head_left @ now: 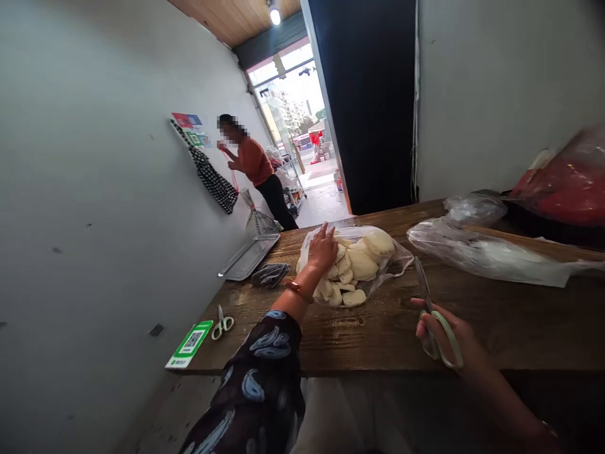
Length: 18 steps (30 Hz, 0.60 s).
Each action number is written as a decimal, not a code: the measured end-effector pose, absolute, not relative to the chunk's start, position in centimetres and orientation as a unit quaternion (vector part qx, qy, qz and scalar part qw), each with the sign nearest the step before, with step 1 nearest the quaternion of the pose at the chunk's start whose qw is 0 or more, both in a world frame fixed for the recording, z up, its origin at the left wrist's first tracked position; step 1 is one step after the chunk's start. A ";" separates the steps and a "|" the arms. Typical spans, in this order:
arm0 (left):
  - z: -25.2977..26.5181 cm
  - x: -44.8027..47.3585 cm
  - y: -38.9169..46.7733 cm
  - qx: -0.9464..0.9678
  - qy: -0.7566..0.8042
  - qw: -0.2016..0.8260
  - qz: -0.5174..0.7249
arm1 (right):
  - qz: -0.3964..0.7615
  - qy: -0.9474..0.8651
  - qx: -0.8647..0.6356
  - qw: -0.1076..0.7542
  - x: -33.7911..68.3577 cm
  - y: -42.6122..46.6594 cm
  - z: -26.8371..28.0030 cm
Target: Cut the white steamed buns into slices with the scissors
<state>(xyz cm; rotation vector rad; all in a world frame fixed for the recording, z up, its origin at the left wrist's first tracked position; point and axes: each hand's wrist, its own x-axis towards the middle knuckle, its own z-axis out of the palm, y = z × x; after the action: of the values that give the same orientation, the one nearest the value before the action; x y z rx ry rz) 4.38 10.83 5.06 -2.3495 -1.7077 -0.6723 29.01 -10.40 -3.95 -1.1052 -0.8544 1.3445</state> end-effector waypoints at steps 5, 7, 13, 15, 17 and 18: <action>4.1 3.7 10.3 -0.773 -0.599 0.047 -0.204 | 0.577 -0.371 -0.468 0.557 29.3 -10.5 -4.2; 3.6 3.3 10.0 -0.781 -0.585 0.030 -0.214 | 0.579 -0.373 -0.469 0.553 29.4 -10.5 -4.4; 3.0 2.5 9.4 -0.775 -0.573 0.027 -0.264 | 0.585 -0.377 -0.468 0.545 29.7 -10.4 -5.0; 3.4 2.1 9.5 -0.759 -0.584 0.025 -0.285 | 0.589 -0.379 -0.462 0.544 29.8 -10.3 -5.2; 3.9 1.7 9.7 -0.749 -0.591 0.025 -0.298 | 0.593 -0.377 -0.461 0.542 29.8 -10.3 -5.3; 4.1 1.4 9.8 -0.746 -0.593 0.025 -0.304 | 0.593 -0.374 -0.462 0.543 29.8 -10.3 -5.3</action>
<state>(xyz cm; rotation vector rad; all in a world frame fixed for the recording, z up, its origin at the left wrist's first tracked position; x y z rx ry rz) 1.45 9.84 4.14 -2.3058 -1.8321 -0.9390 29.82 -10.26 -5.31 -1.0959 -0.8887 1.4078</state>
